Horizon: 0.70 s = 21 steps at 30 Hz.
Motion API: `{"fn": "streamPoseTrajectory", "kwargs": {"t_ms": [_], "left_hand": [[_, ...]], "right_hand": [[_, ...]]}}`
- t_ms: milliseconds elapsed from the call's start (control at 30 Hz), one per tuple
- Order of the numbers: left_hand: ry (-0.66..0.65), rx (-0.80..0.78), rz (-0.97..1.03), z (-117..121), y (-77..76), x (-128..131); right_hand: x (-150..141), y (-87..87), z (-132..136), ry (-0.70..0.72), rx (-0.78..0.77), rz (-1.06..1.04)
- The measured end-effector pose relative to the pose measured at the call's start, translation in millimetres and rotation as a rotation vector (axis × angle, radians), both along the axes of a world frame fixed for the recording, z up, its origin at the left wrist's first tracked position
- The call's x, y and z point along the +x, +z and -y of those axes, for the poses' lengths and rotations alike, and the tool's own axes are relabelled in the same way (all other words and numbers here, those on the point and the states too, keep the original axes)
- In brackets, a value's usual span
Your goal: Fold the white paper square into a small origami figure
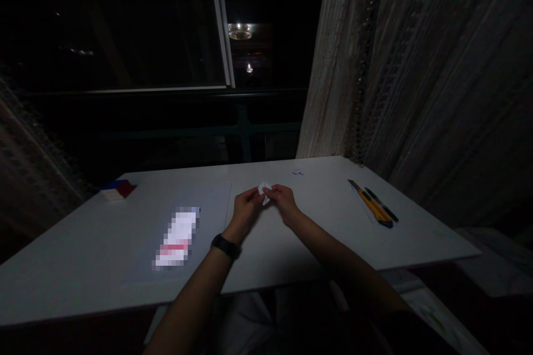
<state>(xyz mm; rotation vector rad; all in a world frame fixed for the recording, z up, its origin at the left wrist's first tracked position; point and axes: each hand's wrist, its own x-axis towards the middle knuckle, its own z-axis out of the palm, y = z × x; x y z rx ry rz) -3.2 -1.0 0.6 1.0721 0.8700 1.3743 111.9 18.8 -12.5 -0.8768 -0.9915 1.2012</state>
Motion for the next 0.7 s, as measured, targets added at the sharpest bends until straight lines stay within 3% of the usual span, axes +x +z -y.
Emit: {"fn": "streamPoseTrajectory", "kwargs": {"t_ms": [167, 333, 467, 700], "left_hand": [[-0.021, -0.014, -0.017, -0.9, -0.6, -0.5], [0.09, -0.004, -0.106, -1.2, -1.5, 2.2], [0.065, 0.019, -0.067, -0.5, 0.4, 3.2], [0.099, -0.016, -0.084, -5.1, -5.0, 0.0]], "right_hand": [[1.4, -0.3, -1.8, -0.007, 0.001, 0.038], [1.4, -1.7, -2.9, -0.008, -0.025, 0.031], [1.9, -0.8, -2.9, 0.053, -0.056, -0.019], [0.7, 0.2, -0.7, 0.009, -0.013, 0.032]]}}
